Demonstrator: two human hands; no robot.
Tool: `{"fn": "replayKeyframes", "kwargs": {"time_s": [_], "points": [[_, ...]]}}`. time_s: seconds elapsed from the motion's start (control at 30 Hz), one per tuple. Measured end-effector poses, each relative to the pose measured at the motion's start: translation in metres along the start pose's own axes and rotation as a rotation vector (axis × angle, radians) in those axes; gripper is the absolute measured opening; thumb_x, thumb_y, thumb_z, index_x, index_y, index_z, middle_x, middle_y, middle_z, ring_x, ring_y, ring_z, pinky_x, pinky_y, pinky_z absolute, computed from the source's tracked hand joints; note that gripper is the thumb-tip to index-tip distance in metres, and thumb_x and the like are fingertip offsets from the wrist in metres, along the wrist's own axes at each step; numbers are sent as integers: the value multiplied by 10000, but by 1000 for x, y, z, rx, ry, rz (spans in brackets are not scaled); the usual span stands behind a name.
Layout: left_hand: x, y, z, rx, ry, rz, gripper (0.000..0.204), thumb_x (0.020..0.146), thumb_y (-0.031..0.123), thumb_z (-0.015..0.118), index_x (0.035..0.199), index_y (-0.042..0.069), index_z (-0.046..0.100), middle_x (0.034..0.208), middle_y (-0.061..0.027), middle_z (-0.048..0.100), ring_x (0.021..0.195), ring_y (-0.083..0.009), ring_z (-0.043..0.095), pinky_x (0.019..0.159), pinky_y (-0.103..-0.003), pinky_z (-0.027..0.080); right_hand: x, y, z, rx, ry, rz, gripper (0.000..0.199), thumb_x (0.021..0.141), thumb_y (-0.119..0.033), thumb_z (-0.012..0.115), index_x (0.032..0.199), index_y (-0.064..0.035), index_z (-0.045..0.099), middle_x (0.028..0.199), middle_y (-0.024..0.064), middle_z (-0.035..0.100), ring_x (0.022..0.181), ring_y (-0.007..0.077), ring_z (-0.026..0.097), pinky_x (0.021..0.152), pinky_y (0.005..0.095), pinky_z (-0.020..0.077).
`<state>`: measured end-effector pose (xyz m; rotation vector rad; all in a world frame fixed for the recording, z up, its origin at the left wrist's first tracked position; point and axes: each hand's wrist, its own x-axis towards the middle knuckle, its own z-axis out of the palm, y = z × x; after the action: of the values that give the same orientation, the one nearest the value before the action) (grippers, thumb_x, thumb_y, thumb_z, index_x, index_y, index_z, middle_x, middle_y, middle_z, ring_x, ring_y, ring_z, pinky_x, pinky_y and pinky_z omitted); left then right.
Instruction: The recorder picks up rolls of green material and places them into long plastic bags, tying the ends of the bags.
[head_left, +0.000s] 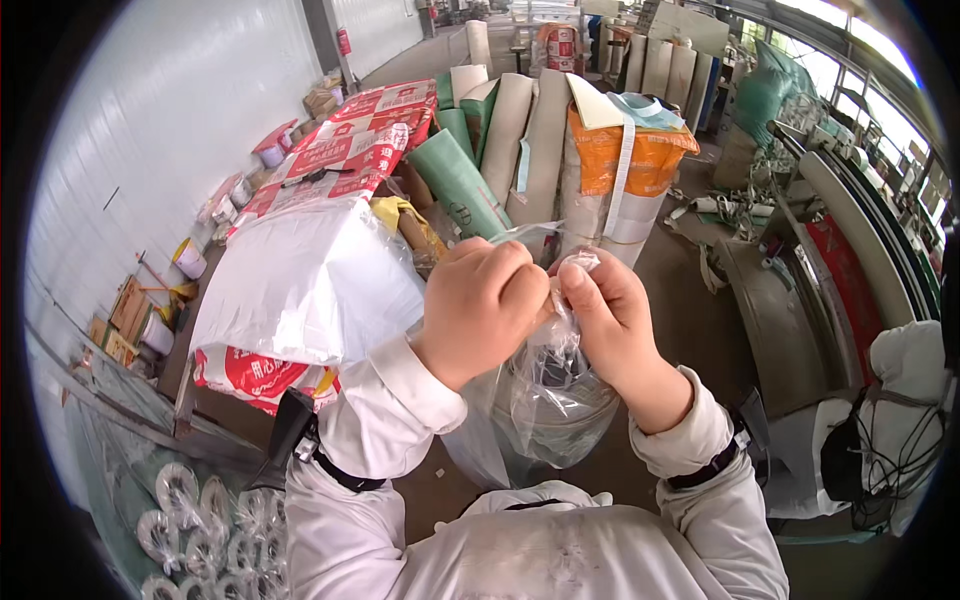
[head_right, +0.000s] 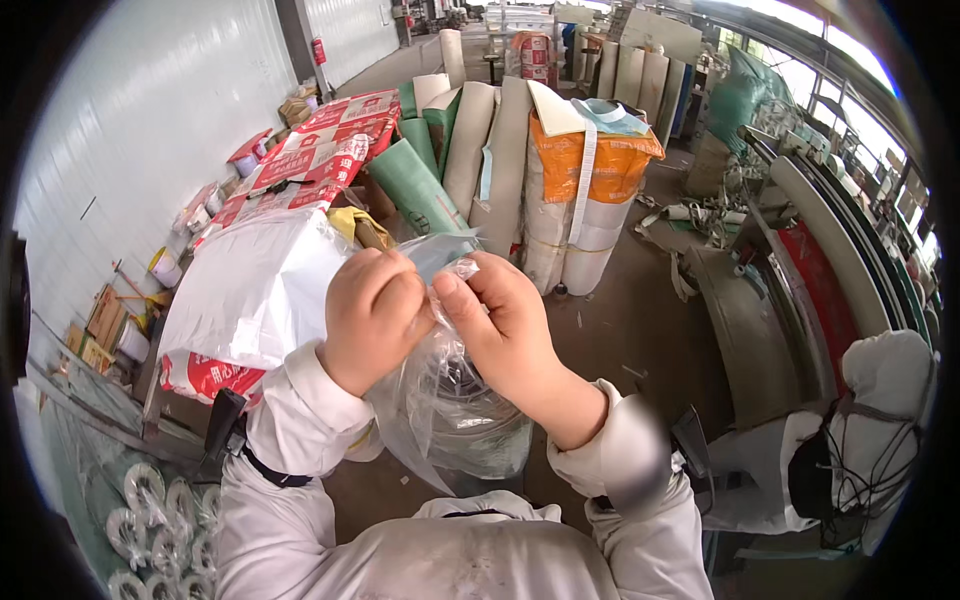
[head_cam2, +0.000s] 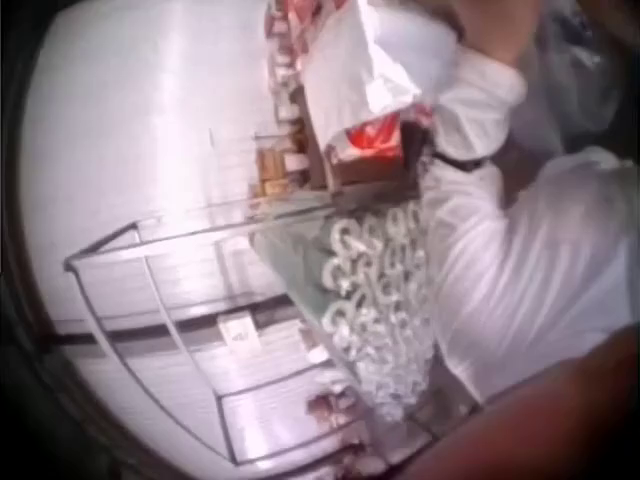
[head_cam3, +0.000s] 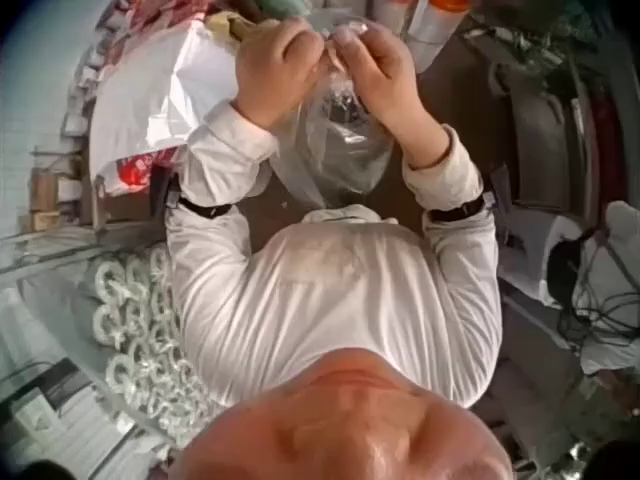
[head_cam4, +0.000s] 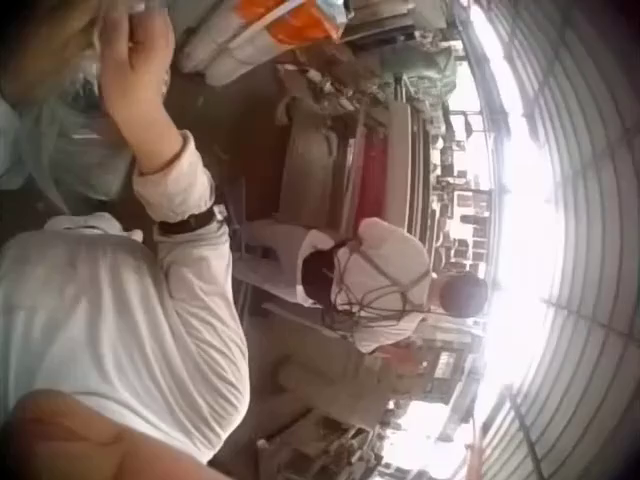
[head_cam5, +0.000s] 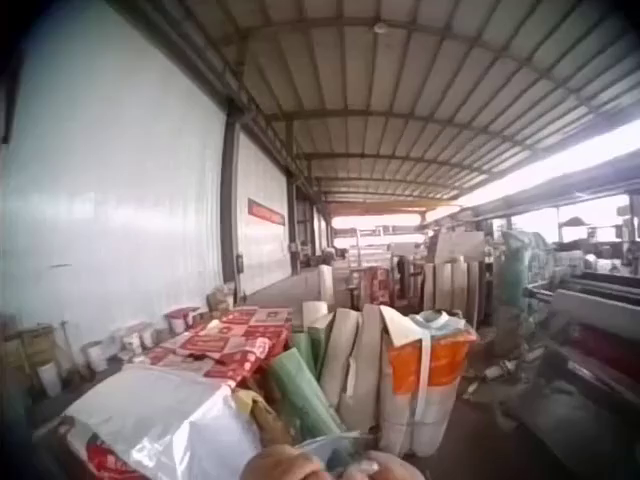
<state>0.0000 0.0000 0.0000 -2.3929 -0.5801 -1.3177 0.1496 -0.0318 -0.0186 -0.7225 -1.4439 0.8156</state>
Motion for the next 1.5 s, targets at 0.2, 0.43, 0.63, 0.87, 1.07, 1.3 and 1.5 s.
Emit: {"fn": "replayKeyframes", "kwargs": {"time_s": [0.2,0.43,0.63,0.87,1.07,1.3,1.5], "points": [[-25,60,3,-154,-329,-442,172,788,97,544,684,12,435,623,-121,452,564,-304,464,503,-375,384,11,18,-33,-789,-118,-392,203,769,-155,539,616,-28,494,606,117,517,594,322,523,525,403,415],[-101,155,-67,-609,-31,-877,261,897,224,455,720,46,384,552,-35,362,474,-147,365,453,-292,298,-77,-34,-11,-724,-519,-632,458,715,-341,631,1063,-79,488,793,92,546,740,284,558,673,390,441],[-240,264,-154,-1151,611,-1811,265,921,242,380,714,79,407,545,14,300,462,-93,270,462,-237,296,-169,-89,51,178,-412,82,124,736,-5,572,827,-36,494,711,-8,478,618,81,434,579,199,357],[-395,467,-245,-1021,1198,-2046,235,904,248,390,768,72,465,603,-28,424,513,-117,385,501,-260,364,-288,-184,228,641,-740,301,126,717,42,535,794,-54,507,732,-22,476,655,51,444,593,196,364],[-496,576,-225,-941,1788,-2226,245,869,195,375,816,13,529,842,-133,590,737,-221,542,691,-335,466,-353,-290,291,1034,-1052,388,132,719,16,528,800,-66,464,611,-6,437,522,78,413,525,241,321],[-555,566,-171,-720,1854,-1786,338,852,223,355,1039,14,544,1003,-132,597,905,-299,553,838,-400,434,-274,-320,217,1553,-1459,-414,301,841,-227,559,1112,-113,497,756,145,597,616,101,553,744,339,415],[-574,572,-208,-140,1659,-1665,423,844,409,400,1116,107,518,1138,-93,533,1032,-292,494,893,-466,379,-257,-198,173,1158,-894,-356,224,843,-190,518,1026,-61,507,770,95,576,637,123,526,707,328,412]]}}
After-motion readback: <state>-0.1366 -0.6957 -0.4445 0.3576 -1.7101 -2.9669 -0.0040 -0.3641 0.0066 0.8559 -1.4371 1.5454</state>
